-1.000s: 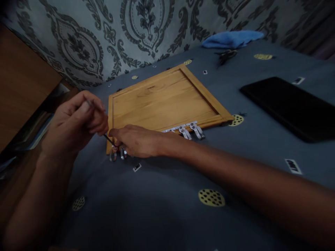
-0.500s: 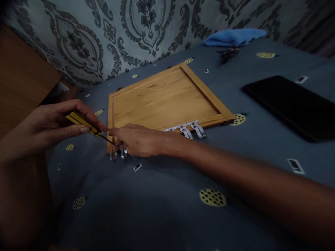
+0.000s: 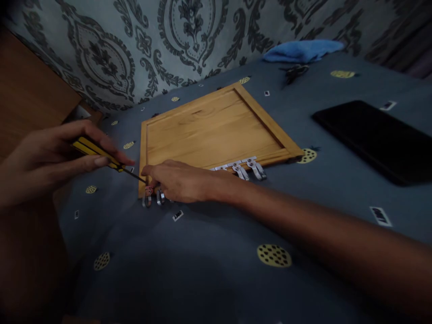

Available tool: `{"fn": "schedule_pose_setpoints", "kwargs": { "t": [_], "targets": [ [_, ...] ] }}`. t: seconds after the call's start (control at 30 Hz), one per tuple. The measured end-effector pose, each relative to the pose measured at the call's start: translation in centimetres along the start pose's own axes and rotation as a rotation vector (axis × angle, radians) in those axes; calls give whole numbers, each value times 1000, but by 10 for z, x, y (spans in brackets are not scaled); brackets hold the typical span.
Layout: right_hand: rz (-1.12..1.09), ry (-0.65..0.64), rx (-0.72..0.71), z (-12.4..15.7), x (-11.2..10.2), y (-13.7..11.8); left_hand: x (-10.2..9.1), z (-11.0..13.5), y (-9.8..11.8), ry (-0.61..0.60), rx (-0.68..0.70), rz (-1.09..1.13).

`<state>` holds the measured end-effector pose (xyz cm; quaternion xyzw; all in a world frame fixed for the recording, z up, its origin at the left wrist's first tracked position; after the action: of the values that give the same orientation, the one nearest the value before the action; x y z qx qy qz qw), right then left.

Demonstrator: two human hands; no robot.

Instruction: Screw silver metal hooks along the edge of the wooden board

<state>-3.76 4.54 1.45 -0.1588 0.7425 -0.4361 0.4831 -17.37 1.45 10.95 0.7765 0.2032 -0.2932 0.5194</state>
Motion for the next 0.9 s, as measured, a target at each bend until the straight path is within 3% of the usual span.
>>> {"fn": "schedule_pose_setpoints", "kwargs": {
  "t": [0.17, 0.57, 0.9],
  "targets": [
    [-47, -8, -4, 2, 1, 2, -7, 3, 1, 116, 20, -29],
    [-20, -10, -23, 1, 0, 1, 8, -2, 6, -53, 62, -156],
    [7, -3, -36, -1, 0, 2, 10, -3, 5, -85, 76, -174]
  ]
}}
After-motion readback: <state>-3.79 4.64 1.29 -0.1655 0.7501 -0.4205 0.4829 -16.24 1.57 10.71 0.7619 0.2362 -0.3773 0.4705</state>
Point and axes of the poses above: each hand's wrist, its own z-axis away from the middle knuckle, its own x-axis out of the palm, y = z × x, the point moved 5 cm from there along -z, towards the middle knuckle, and after that the axes turned 14 degrees about y, right-handed, at the moved point
